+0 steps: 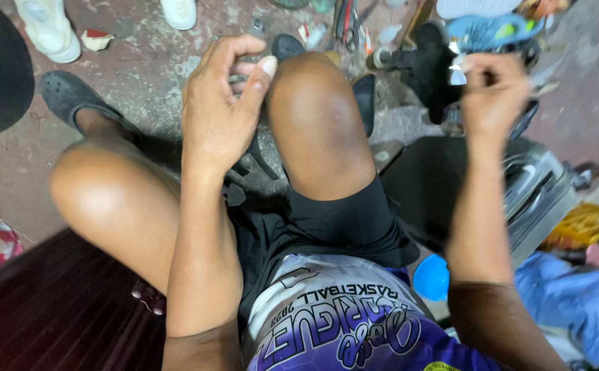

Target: The person sits on the floor of a cluttered shoe repair workshop and repairs sandals. They apply glue from a green bottle onto the sole of a white sandal, press the parts together, then work glue along the sole and straps of a black sandal, pressing and smoothing the surfaces by hand.

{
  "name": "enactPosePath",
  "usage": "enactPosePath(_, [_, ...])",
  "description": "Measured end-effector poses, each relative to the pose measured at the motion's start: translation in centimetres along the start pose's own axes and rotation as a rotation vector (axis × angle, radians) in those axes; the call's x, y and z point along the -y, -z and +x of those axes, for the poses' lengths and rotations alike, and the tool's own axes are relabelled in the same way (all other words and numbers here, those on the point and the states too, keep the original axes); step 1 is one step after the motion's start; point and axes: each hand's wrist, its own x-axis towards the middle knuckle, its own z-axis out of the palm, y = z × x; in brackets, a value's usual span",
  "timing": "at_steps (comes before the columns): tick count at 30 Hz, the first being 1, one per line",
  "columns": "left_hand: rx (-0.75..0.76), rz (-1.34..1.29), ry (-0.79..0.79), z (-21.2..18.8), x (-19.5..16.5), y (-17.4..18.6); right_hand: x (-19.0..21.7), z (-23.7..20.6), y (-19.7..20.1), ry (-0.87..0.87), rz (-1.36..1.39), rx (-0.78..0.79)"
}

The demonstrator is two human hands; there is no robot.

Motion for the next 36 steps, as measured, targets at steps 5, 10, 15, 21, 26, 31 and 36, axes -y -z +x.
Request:
enactPosePath(5, [-0.040,-0.113,0.000,-0.5,2.0,1.3,10.6,7.0,8.4,0.074,0.491,0.173])
enactPosePath(10, [-0.050,-0.452,-0.011,1.4,5.1,2.5,22.4,13.1,10.6,0.228,0.833,0.391])
enactPosePath(15, [0.018,-1.173,-0.165,1.6,6.1,3.5,28.1,14.4,7.1,0.248,1.120,0.509])
enactPosePath(21, [-0.028,-1.615,-0.366,-0.8,6.3,5.7,31.1,15.1,-2.3,0.032,1.477,0.501])
enactPosePath(26, [-0.175,-1.639,-0.374,-1.4,5.7,9.3,34.1,13.2,-7.4,-0.164,1.520,0.504])
enactPosePath(31, [-0.189,-1.661,-0.344,-1.4,4.4,11.3,34.1,11.2,-9.1,-0.132,1.459,0.486])
enactPosePath(36, [-0.226,-1.611,-0.313,-0.6,3.8,10.6,33.7,10.7,-7.6,0.366,0.645,0.063])
